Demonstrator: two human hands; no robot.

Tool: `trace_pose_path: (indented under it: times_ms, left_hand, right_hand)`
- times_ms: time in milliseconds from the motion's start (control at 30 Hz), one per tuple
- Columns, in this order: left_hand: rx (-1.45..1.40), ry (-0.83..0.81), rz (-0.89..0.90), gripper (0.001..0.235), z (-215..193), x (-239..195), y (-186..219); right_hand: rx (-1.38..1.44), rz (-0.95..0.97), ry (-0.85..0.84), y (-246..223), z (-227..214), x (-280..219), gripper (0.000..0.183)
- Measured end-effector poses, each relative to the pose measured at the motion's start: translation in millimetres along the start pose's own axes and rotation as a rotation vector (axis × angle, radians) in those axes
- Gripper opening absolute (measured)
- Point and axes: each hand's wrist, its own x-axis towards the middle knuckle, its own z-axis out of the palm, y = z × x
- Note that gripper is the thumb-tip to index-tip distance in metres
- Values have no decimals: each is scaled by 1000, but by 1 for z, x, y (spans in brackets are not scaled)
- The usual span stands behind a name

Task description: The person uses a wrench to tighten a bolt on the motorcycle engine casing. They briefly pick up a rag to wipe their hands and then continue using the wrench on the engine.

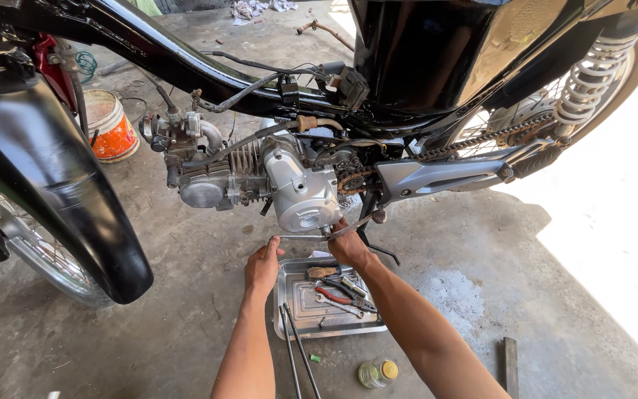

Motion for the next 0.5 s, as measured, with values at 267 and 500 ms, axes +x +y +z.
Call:
trace_pose_path:
  times_ms: [267, 500]
  left_hand:
    - [5, 2, 0, 63, 1, -2, 3]
    - [-9, 5, -8, 64, 2, -3, 2]
  right_hand:
    - [55, 175, 21, -9, -8, 10, 13]
    - [176, 64, 39, 7, 3, 1, 22]
